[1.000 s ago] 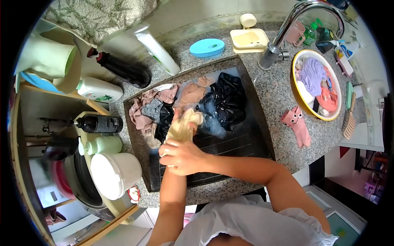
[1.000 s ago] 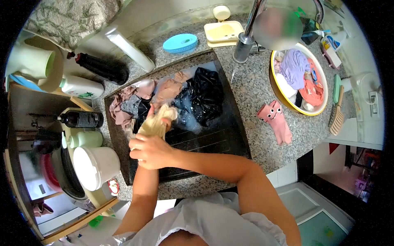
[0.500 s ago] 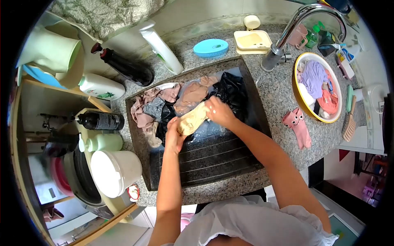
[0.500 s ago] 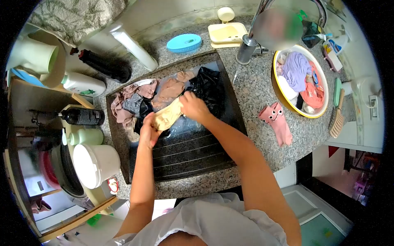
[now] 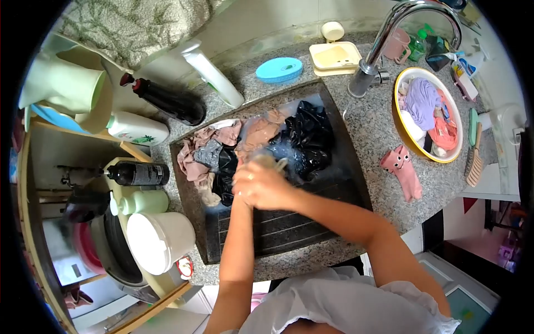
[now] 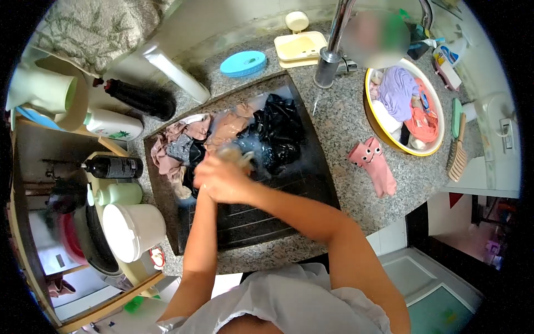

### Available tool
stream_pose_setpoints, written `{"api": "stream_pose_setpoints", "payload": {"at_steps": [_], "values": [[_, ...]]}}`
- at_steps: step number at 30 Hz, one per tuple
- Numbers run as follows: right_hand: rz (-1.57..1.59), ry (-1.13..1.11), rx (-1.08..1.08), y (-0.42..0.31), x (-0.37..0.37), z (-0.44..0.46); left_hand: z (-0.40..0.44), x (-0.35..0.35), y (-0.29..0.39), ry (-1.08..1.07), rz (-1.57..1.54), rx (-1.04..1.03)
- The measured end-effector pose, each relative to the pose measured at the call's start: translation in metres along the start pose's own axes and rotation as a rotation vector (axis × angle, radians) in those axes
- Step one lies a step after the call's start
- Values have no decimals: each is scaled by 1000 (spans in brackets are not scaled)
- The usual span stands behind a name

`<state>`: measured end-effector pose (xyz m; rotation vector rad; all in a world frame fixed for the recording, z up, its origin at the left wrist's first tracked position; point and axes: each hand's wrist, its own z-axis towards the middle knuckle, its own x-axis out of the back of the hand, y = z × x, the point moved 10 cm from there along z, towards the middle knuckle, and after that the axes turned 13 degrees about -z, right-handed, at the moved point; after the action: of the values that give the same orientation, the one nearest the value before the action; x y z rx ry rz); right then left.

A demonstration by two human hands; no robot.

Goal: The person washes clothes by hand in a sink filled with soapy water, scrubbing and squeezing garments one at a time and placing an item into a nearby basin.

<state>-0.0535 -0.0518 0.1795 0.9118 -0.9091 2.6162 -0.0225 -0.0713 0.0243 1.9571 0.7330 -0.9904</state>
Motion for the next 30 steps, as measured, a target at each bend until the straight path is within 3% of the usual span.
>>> {"api": "stream_pose_setpoints", "payload": {"at_steps": [2,3,4,6,7,8,10,11,12,14,16,18,20,22,24,25,26,28,30], "values": [[-113,-54,107,-48,6,4,-28,-22,14,489,-204,-184],[-39,-66,106,-50,-11,-3,-3,51,27,-252,-25,-193],[-39,-63,105,-41,-20,-8,-2,48,25,-252,-23,-191],[-137,151,44,-11,-13,-13,3,34,18,-64,-88,-162],[-154,153,-54,15,-13,-16,5,22,13,29,-121,-149],[-139,30,-204,44,-24,-20,7,12,6,122,-159,-136],[-171,58,-372,88,-17,-24,5,11,-5,309,-234,-105],[-92,-51,-456,112,-27,-33,7,4,-6,220,-241,-77],[-83,43,-469,120,-12,-36,3,0,-4,219,-243,-77],[-228,-107,-486,143,-18,-45,-14,1,-3,351,-147,-9],[-415,-145,-498,153,-9,-53,-22,17,18,379,29,-127],[-444,-149,-431,145,-9,-60,-43,28,30,517,257,-124],[-473,-199,-175,113,-27,-66,-43,44,28,559,305,-96],[-360,-328,-154,115,-41,-76,-43,43,34,628,502,-149],[-253,-458,-463,160,-56,-92,-41,38,38,613,534,-180],[-191,-238,-542,172,-46,-87,-41,41,35,626,330,-185],[-193,-233,-540,178,-54,-88,-40,44,30,633,128,-187],[45,-124,-543,165,-57,-65,-35,47,28,595,61,-157],[137,-119,-351,96,-41,-31,-18,28,6,368,-121,69]]}}
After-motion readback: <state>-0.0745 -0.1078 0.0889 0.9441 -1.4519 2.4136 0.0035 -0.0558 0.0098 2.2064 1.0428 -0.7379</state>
